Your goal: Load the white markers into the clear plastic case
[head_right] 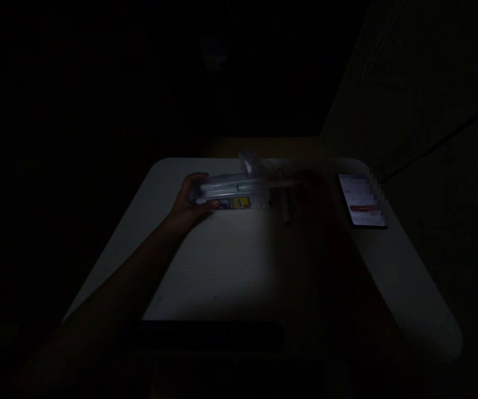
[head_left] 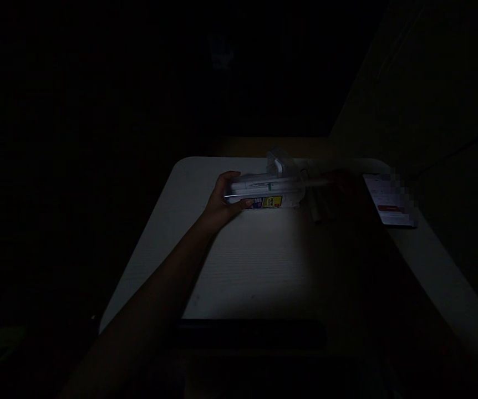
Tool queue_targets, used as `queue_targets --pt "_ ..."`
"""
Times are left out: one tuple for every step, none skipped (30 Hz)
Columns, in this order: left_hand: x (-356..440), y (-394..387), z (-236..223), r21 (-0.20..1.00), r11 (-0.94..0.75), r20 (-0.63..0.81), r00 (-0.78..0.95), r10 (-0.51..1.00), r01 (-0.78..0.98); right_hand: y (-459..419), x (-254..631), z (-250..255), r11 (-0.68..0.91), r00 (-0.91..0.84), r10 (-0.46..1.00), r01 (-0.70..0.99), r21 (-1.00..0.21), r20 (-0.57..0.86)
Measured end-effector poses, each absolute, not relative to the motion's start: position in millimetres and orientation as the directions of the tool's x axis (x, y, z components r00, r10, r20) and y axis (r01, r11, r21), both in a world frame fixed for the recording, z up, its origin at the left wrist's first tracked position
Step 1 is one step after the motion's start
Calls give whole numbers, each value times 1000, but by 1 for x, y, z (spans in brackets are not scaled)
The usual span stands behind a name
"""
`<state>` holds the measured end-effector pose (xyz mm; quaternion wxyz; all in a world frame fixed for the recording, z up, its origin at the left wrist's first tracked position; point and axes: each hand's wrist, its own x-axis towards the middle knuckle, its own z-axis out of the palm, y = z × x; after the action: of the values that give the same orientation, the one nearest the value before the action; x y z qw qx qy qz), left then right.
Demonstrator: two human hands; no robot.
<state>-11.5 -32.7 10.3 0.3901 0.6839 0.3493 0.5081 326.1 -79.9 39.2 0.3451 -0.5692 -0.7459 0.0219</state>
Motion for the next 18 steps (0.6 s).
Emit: queue_targets --pt "-12 -32 10 888 -453 423 241 873 81 -80 332 39 335 -88 861 840 -427 502" --pt "-12 -32 10 889 -450 421 242 874 80 -80 336 39 314 -55 854 846 -430 517" --pt "-12 -32 9 892 -446 417 242 876 77 -80 340 39 291 -14 845 851 -438 534" --pt "-12 -32 9 895 -440 413 239 879 75 -80 344 39 268 22 841 850 -453 540" --pt "-12 -32 9 897 -435 408 235 882 78 -80 346 39 247 53 842 847 -470 537" --pt "-12 -33 9 898 -431 403 231 886 84 -80 348 38 230 76 844 843 -486 531" --pt "-12 -33 9 899 -429 400 227 888 94 -80 350 37 219 89 850 837 -501 520" --pt "-12 -33 9 898 -428 397 226 889 105 -80 352 36 212 95 853 835 -509 512" --pt "-12 -33 9 897 -426 393 227 891 118 -79 353 34 205 102 853 837 -508 512" --pt "-12 -33 9 897 -424 389 229 892 128 -78 356 31 199 110 847 841 -503 519" --pt "-12 -33 9 897 -422 386 231 893 133 -77 358 28 189 119 841 849 -493 528" --pt "-12 -33 10 897 -421 384 233 893 134 -76 362 26 178 123 839 859 -481 530" --pt "-12 -33 10 898 -420 383 236 893 131 -75 365 23 166 123 840 868 -467 528" --pt "-12 -33 10 899 -420 383 242 892 126 -74 368 21 155 124 841 877 -455 526" --pt "-12 -33 10 899 -421 384 246 890 119 -74 372 20 149 122 843 883 -445 524" --pt "-11 -32 9 899 -423 387 249 888 114 -74 375 19 142 125 842 887 -439 525" --pt "-11 -32 9 898 -425 389 249 887 111 -75 377 19 130 140 836 889 -439 531" --pt "-11 -32 9 898 -426 391 246 887 111 -76 379 19 119 159 828 888 -445 538"
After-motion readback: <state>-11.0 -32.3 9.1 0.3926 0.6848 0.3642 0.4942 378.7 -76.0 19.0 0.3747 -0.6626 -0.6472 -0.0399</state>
